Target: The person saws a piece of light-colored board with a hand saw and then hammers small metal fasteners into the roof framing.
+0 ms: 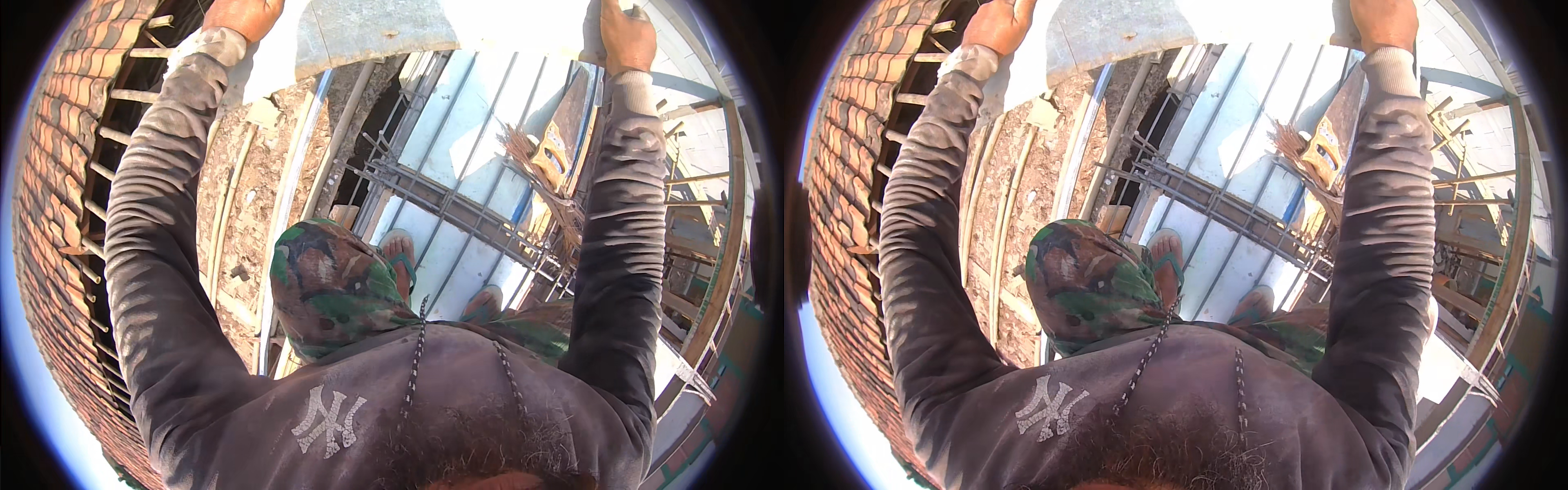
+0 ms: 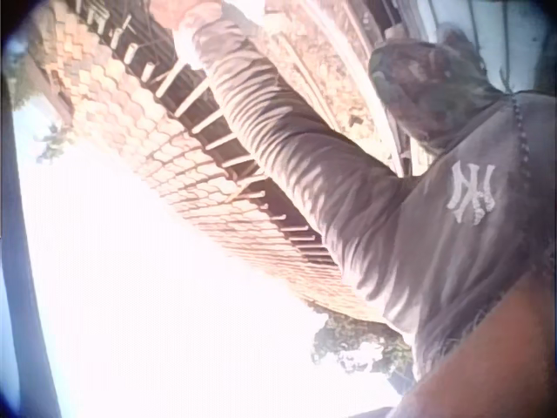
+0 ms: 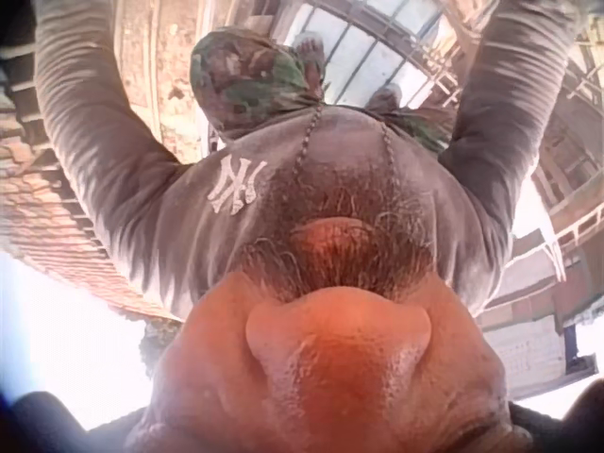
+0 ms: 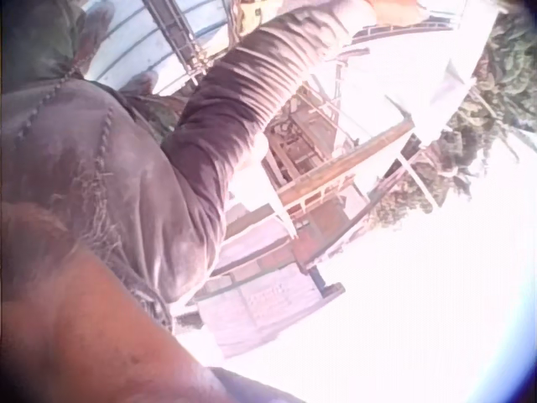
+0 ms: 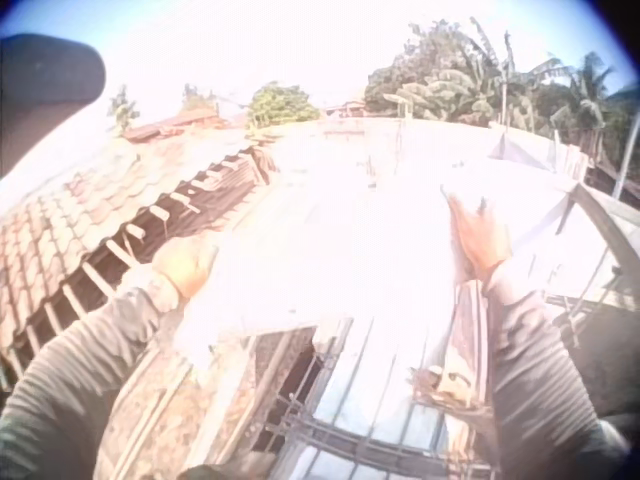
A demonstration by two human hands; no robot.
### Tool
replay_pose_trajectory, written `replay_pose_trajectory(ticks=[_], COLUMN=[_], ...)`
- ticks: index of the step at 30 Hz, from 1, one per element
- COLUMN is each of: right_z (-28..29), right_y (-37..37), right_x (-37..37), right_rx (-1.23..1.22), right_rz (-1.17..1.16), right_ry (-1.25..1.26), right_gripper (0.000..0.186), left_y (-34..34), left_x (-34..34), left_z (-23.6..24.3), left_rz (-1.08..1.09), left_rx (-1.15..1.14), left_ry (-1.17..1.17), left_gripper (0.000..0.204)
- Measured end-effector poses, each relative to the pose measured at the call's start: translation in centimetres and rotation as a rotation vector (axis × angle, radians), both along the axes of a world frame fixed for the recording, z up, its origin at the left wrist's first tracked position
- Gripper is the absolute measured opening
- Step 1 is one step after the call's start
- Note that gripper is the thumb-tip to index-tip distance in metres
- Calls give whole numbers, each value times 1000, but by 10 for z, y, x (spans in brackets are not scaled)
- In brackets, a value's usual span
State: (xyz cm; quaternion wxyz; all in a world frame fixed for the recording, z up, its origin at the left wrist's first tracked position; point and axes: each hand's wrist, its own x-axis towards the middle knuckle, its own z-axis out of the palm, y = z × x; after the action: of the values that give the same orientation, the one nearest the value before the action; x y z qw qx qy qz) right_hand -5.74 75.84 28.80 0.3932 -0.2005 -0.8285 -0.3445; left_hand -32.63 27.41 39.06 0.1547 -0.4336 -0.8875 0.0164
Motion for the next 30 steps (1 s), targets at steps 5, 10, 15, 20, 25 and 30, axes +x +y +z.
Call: replay_pose_trajectory(ticks=[5,10,15,20,25,30], right_z=[123,134,115,105,67,53], right_y=[-98,-103,-91,-60,-8,-38], right_x=[29,107,140,165,148,119], right_rx=[-584,-920,-812,-1056,-1256,-1432], right_rz=[-317,454,567,480,362,596], right_ry=[46,882,916,882,756,566], right_gripper=[50,77,58,59,86,78], left_y=[8,15,-44,-94,-90,-104], left_x=[-37,-14,-51,-87,-49,-3], left_z=[26,54,5,-80,-112,-71], left_rz=[-342,-482,-129,-93,-205,-73], left_rx=[272,465,257,921,1376,1332], left_ry=[497,156,236,-951,-1365,-921], left_gripper=[27,58,87,74,56,56])
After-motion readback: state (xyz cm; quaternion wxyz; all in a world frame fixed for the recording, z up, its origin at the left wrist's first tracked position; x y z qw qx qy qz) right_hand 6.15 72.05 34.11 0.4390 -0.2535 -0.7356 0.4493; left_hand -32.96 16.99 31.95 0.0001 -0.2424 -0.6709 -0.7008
